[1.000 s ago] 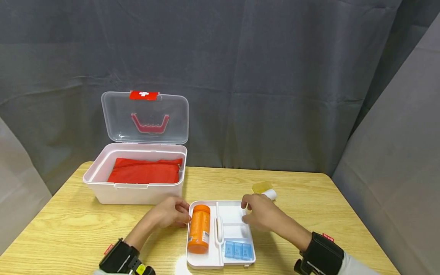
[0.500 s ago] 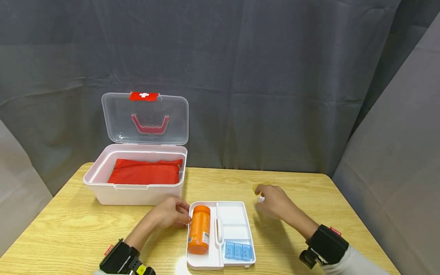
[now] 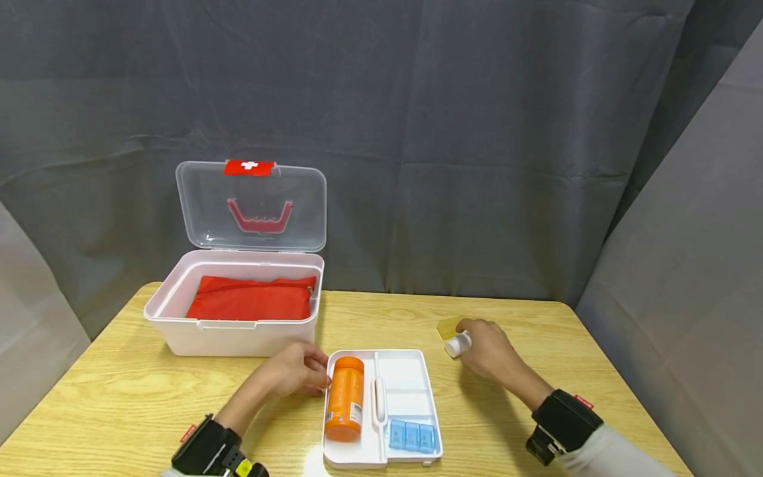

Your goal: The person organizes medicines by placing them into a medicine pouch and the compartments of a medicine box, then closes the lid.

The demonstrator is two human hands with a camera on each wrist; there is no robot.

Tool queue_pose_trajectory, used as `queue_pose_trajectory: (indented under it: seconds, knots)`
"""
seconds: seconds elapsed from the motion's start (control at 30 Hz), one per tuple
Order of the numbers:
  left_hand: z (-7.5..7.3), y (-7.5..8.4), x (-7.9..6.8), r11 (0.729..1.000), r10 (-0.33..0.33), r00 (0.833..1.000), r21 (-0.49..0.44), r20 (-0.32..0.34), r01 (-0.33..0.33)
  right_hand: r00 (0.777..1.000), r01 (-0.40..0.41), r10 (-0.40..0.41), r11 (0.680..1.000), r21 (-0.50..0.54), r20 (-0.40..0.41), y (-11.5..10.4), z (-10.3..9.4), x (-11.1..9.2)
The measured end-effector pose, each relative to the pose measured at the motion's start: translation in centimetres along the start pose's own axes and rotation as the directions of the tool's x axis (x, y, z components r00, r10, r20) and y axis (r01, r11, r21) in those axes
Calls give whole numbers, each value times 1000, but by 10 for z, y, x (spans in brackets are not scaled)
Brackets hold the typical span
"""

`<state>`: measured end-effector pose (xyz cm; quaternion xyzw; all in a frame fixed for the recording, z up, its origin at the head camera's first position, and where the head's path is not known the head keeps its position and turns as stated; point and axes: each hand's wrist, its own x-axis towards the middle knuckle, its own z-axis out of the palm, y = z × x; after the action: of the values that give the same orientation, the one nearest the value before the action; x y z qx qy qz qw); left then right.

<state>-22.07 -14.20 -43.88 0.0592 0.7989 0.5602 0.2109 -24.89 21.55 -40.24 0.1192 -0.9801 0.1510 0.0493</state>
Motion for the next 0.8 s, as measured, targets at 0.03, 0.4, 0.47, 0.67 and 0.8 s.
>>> queue_pose_trajectory:
  seconds: [0.03, 0.4, 0.47, 0.67, 0.8]
  knots:
    - [0, 0, 0, 1000, 1, 1000, -1, 1, -1, 1000, 0, 0, 1000, 1, -5, 2, 1, 0]
    - [0, 0, 0, 1000, -3, 1000, -8, -12, 3, 1000, 10, -10, 1000, -14, -8, 9, 6, 1]
    - [0, 1, 0, 1000, -2, 1000, -8, -15, 2, 1000, 19, -19, 1000, -20, -13, 10, 7, 1]
    - [0, 0, -1, 1000, 4, 1000, -6, -12, -5, 999, 15, -14, 998, -58, 30, 9, 9, 2]
    - [0, -1, 0, 1000, 9, 1000, -11, -13, -9, 999, 0, 2, 998, -63, 37, 9, 10, 1]
